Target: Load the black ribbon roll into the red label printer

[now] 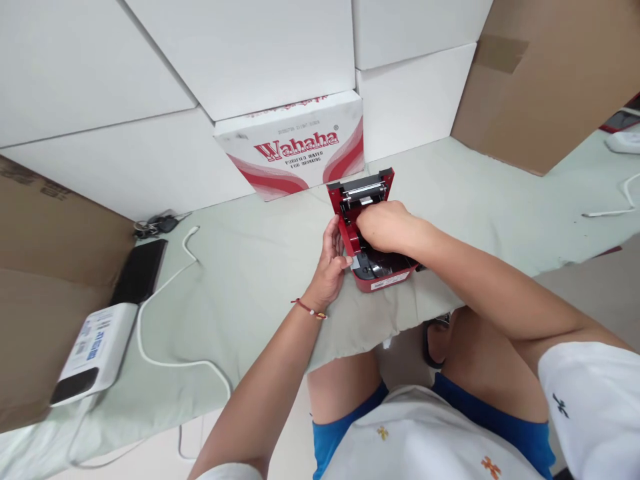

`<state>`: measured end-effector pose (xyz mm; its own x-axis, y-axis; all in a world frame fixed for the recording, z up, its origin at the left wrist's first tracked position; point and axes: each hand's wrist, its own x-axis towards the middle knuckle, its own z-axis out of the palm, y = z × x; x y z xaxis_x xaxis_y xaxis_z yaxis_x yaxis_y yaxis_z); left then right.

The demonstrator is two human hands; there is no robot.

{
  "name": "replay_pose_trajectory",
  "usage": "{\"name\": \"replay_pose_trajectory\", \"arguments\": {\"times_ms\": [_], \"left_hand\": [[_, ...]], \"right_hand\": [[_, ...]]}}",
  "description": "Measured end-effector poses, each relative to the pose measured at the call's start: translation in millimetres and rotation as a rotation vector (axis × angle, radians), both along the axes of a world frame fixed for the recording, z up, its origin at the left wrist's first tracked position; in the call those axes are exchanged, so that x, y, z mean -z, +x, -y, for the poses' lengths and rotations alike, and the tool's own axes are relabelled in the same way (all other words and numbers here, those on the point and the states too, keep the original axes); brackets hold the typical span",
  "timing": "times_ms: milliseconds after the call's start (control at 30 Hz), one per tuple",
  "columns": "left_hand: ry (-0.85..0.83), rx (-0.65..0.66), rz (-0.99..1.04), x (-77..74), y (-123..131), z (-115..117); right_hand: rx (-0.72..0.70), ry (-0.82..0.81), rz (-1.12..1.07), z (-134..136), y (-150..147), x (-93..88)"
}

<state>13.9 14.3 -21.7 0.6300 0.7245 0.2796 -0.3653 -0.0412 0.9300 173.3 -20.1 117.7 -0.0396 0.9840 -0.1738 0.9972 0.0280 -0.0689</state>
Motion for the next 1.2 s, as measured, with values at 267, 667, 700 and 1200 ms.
{"name": "replay_pose_trajectory", "arguments": {"times_ms": [267, 667, 700, 1200], "left_hand": [[0.013, -0.004, 0.014, 0.3, 2, -1], [-0.042, 0.022, 0.052, 5.5, 4, -3], [-0.041, 0.02, 0.052, 6.3, 4, -4], [-0.081, 0.018, 0.066, -1.9, 2, -2]], "right_hand": [[0.081, -0.072, 0.106, 14, 3, -11.2], [0.065, 0.028, 0.013, 51, 13, -31.0], [0.042, 0.077, -0.067, 64, 20, -37.8], [0.443, 0.106, -0.018, 83, 128, 38.7]]}}
